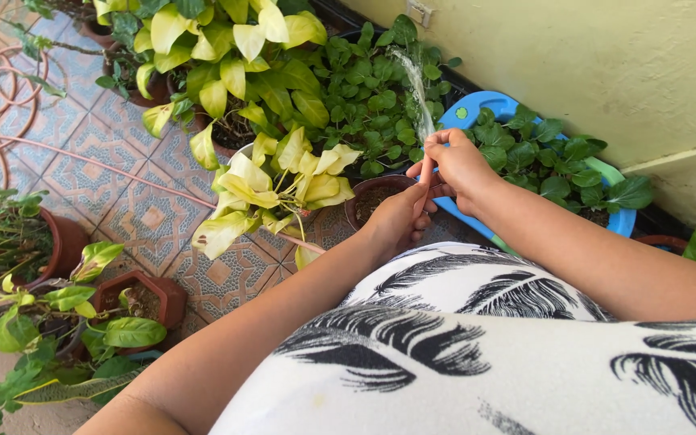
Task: The person waters several potted plants on a tiled balcony using a hose. They direct the water stream to multiple pots, briefly coil the hose, and continue watering other plants.
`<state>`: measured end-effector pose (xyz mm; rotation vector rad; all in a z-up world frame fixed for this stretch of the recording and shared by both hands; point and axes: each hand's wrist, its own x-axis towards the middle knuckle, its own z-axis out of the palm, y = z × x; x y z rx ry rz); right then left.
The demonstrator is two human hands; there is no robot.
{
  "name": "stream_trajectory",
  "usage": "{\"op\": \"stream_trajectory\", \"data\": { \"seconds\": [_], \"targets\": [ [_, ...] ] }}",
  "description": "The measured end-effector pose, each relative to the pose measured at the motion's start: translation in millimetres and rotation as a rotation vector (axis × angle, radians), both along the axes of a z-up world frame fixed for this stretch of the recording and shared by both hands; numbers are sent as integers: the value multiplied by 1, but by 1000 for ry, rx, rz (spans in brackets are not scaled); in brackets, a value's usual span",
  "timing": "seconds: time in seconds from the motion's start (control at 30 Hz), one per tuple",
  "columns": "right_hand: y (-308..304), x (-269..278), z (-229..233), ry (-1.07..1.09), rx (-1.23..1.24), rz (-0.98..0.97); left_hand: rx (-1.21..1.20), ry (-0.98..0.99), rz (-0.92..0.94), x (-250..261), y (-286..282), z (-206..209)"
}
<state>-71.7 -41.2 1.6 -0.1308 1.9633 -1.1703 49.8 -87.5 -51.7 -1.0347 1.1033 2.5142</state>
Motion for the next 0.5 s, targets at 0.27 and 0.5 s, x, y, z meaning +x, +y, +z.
{"op": "stream_trajectory", "data": {
  "seconds": [0.27, 0.5],
  "targets": [
    [-16, 2, -1, 16, 2, 79, 29, 32, 86, 5, -4, 3],
    [-28, 5, -2, 32, 1, 160, 32, 50, 182, 12, -7, 11]
  ]
}}
